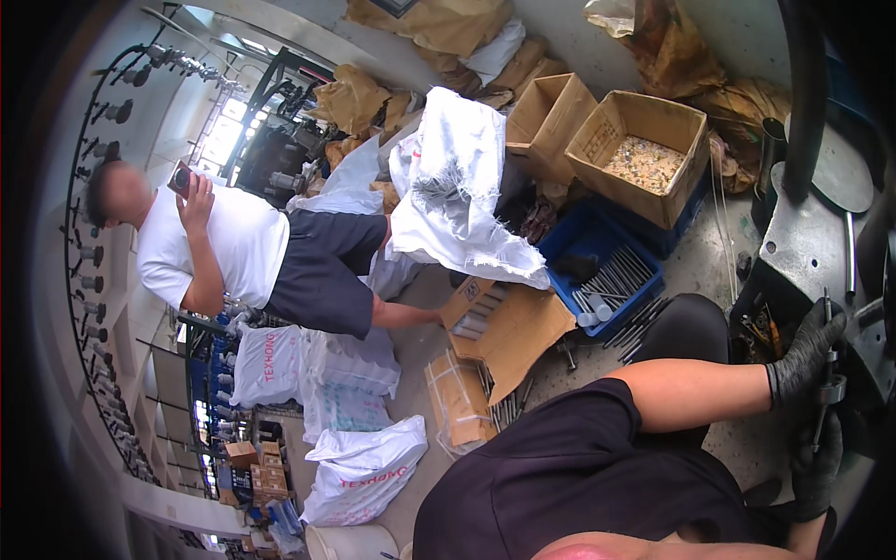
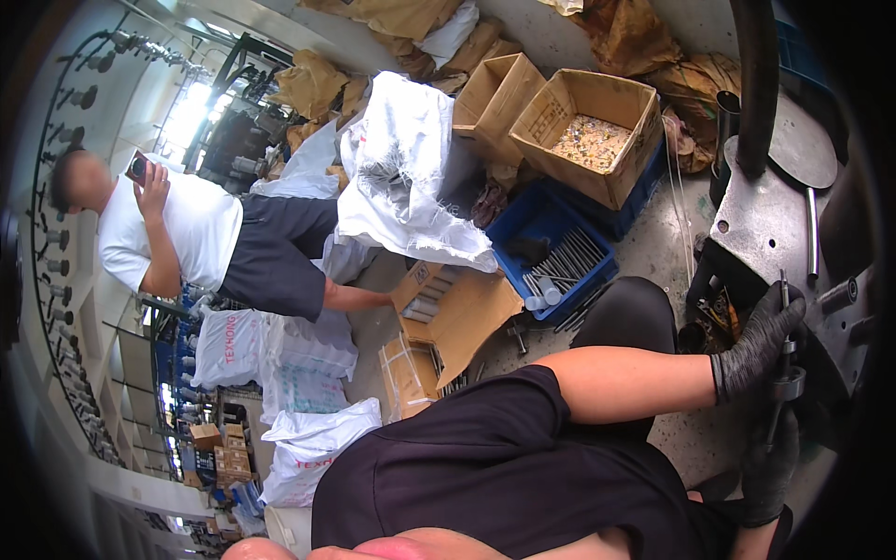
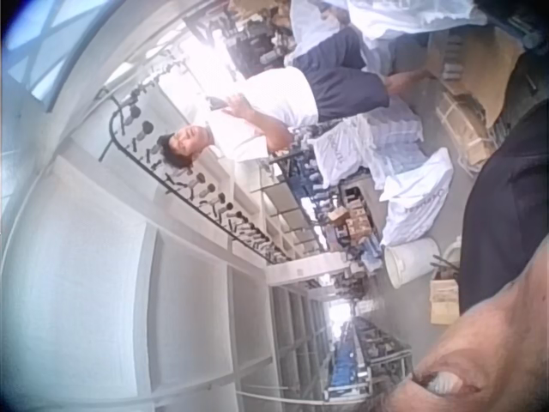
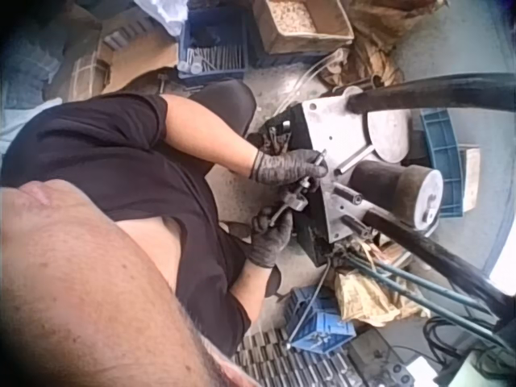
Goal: The person assembles mechanical parts by fitting bearings and wheels onto metal rods and pressing them together using a press machine. The person then stacks the assembled shafts onto a pile on the floor.
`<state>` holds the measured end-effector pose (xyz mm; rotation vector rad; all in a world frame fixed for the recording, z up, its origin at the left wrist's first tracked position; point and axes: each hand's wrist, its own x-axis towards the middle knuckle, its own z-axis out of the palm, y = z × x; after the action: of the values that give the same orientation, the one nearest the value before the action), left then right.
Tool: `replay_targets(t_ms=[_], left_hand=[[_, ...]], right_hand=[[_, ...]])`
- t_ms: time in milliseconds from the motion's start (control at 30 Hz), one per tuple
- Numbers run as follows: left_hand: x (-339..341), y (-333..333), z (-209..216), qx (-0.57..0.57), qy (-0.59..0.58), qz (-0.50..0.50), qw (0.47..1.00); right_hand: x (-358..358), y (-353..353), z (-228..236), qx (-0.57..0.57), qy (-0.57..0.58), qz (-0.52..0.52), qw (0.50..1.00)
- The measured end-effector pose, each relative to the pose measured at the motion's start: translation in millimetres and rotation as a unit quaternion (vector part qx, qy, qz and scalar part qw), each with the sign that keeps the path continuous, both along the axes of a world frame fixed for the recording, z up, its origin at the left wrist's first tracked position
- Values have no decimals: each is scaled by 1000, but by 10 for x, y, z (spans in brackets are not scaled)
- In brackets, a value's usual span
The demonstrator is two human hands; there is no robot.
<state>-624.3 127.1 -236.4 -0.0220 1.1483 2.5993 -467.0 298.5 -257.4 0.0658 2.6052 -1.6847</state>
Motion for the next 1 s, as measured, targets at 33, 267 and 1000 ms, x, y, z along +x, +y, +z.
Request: replay_targets(t_ms=[33,267,1000], left_hand=[[5,-1,1,0,0,1,1000],[28,-48,77,14,42,-16,999],[-16,3,-47,-5,39,2,999]], right_hand=[[-10,-85,115,0,0,1,1000],[7,58,-141,45,27,28,998],[9,354,-410,-346,-187,-66,917]])
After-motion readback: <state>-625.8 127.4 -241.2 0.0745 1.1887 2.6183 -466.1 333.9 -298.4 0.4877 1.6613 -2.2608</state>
